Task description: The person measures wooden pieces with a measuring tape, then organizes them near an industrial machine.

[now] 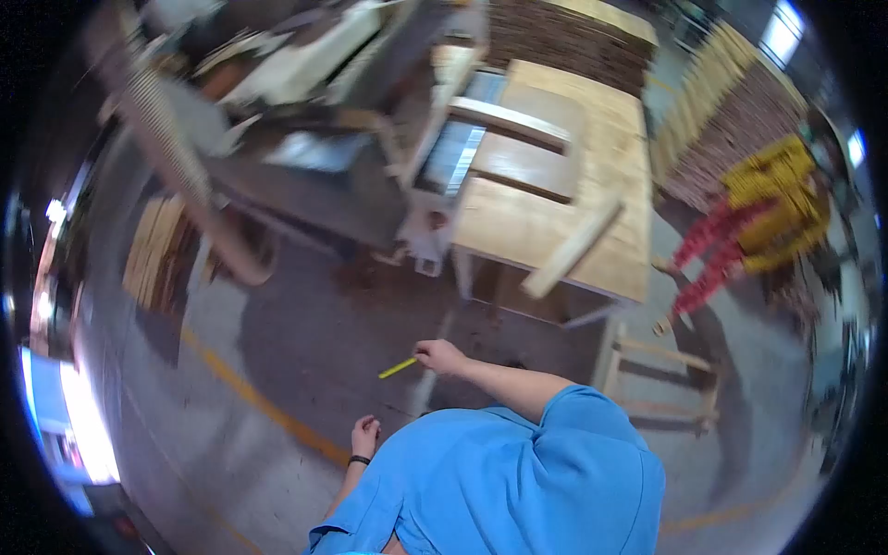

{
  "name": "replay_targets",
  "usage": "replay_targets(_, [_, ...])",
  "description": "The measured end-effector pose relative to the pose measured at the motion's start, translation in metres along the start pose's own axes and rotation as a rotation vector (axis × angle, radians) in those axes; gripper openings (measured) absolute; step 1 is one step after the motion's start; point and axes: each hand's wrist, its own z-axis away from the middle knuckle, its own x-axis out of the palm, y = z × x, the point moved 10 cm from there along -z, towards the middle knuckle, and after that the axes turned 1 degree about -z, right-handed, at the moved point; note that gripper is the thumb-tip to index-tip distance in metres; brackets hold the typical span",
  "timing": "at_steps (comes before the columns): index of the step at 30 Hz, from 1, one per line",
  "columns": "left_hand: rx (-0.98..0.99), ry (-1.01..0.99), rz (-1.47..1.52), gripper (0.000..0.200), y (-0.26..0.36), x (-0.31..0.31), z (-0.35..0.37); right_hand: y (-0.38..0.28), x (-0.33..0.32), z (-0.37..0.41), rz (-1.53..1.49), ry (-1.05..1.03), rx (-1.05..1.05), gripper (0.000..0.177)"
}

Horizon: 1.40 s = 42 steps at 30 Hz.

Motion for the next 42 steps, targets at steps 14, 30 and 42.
replay_targets(14, [-0.186, 0.405, 0.788, 0.039, -0.174, -0.250, 0.014, 0.265, 0.131, -0.124, 0.611, -0.166, 0.657, 0.036])
replay_targets(30, [0.844, -0.637, -0.170, 0.029, 0.300, -0.591, -0.240, -0.405, 0.651, -0.754, 0.499, -0.487, -0.351, 0.023])
replay_targets(42, [0.751, -0.889, -0.153, 0.037, 0.252, -0.891, -0.458, -0.349, 0.660, -0.947, 0.788, -0.423, 0.211, 0.034])
